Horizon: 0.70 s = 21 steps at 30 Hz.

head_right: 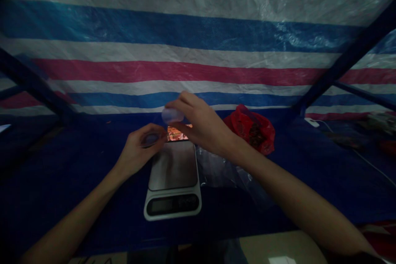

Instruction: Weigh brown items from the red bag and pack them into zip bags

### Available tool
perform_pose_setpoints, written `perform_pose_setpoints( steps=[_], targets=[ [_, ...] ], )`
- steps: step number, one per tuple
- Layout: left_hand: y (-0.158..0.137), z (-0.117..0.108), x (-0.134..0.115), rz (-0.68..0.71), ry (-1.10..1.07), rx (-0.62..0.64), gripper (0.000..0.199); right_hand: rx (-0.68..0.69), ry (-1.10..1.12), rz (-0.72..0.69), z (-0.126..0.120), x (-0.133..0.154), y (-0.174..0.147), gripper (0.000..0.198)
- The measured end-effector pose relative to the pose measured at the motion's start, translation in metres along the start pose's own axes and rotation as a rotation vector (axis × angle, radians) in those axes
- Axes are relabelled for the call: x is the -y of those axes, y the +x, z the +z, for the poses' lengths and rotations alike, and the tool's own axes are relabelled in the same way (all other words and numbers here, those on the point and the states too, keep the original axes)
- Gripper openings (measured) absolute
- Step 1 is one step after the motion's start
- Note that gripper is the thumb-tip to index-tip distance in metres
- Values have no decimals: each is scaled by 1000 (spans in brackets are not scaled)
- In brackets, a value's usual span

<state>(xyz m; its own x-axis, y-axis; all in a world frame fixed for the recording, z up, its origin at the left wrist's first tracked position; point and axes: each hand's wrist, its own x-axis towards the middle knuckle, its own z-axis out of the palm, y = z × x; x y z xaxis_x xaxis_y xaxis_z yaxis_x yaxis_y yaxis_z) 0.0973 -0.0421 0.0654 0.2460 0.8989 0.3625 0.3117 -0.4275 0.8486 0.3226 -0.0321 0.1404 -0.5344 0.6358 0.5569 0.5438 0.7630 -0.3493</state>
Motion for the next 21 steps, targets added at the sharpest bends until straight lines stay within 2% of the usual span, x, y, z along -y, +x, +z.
perform_pose_setpoints(
  steps=[3,6,10,13,15,18,20,21],
  targets=[
    [1,-7,-8,12,-66,61,12,-112,-61,240,-12,-27,-21,32],
    [-1,-8,-7,-42,-226,207,17,-39,-38,385,-5,-60,-51,43],
    [-6,0,-2,-178,-433,334,23,28,-70,548,20,-97,-86,26],
    [-8,9,-1,-228,-446,295,26,114,-219,632,29,-109,-97,12],
    [-9,15,-1,-276,-464,213,26,91,-283,587,29,-105,-98,14],
    [-12,23,-4,-339,-498,71,24,-140,-252,454,27,-79,-92,24],
    [-16,30,-8,-326,-461,17,23,-232,-80,411,30,-50,-88,16],
    [-18,33,-10,-309,-425,5,24,-193,73,413,33,-34,-87,21]
  ],
)
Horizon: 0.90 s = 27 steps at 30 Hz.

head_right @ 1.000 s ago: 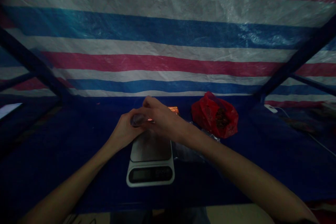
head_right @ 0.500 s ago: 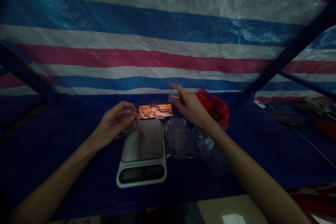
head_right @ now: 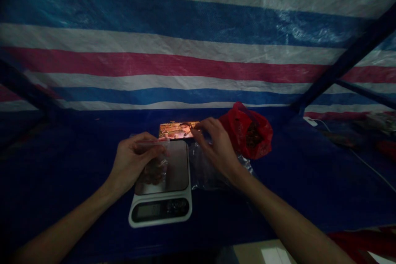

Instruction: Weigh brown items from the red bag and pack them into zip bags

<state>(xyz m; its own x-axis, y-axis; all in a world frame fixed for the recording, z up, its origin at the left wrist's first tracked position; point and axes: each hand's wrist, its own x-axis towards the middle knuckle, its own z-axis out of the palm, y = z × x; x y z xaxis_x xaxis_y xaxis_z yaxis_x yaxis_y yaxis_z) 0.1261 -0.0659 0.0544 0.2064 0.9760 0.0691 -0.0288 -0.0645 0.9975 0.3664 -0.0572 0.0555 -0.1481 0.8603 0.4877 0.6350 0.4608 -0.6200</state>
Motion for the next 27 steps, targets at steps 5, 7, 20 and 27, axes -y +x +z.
perform_pose_setpoints(
  steps=[5,7,20,27],
  targets=[
    [-15,12,5,38,114,120,21,289,466,62,21,38,-23,33],
    [-18,12,6,12,86,193,18,288,546,84,24,35,-25,34],
    [1,2,12,-24,59,19,21,59,600,205,26,22,-24,33],
    [-1,2,12,74,79,58,21,48,762,308,36,12,-23,23]
  ],
)
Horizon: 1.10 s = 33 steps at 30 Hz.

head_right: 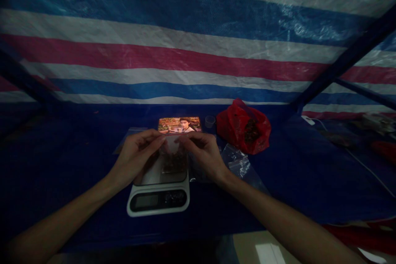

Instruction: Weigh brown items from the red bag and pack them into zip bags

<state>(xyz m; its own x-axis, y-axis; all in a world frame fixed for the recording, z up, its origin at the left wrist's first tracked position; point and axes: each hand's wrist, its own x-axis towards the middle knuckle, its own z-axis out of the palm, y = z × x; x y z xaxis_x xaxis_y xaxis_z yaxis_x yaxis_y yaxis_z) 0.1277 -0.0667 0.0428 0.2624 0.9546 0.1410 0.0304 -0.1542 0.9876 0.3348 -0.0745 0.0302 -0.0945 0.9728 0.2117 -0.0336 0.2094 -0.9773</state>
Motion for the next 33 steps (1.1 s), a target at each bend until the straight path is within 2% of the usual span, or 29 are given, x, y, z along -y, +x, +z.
perform_pose_setpoints(
  steps=[7,13,18,25,33],
  targets=[
    [-5,-1,-6,118,183,4,24,-14,69,-55,0,1,-2,16],
    [-9,6,-7,103,215,32,19,-72,51,-65,5,6,-10,21],
    [-7,10,-4,42,128,69,23,74,112,11,10,2,-16,21],
    [-6,9,-5,4,-37,128,23,127,135,51,11,-1,-18,25],
    [-7,11,-5,53,89,176,24,146,85,28,10,0,-16,32]
  ],
)
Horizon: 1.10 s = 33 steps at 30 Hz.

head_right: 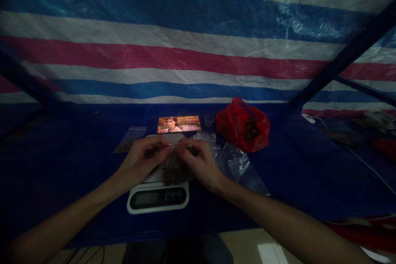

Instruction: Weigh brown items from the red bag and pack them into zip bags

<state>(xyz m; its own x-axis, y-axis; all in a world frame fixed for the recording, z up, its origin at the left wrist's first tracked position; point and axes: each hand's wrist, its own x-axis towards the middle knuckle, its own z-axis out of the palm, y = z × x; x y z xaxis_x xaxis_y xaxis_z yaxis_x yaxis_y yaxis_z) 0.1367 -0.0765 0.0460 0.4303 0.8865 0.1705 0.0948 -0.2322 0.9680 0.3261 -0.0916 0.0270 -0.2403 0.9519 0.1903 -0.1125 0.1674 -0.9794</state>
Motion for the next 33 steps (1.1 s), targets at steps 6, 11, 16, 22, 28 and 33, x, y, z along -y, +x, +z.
perform_pose_setpoints(
  steps=[6,11,16,22,28,33],
  targets=[
    [-1,-8,-5,72,90,61,23,129,-155,-29,-2,15,0,29],
    [-1,-10,-14,80,187,19,26,133,-208,-46,-6,17,3,29],
    [-1,-13,-15,87,221,16,26,177,-190,-31,-8,10,6,26],
    [-6,-12,-15,88,259,96,19,252,-105,82,-6,13,2,33],
    [-8,-8,-14,57,225,108,17,245,-169,-14,-13,20,7,35],
    [1,-6,-8,6,135,45,21,191,-325,-96,-19,16,15,31]
  ],
)
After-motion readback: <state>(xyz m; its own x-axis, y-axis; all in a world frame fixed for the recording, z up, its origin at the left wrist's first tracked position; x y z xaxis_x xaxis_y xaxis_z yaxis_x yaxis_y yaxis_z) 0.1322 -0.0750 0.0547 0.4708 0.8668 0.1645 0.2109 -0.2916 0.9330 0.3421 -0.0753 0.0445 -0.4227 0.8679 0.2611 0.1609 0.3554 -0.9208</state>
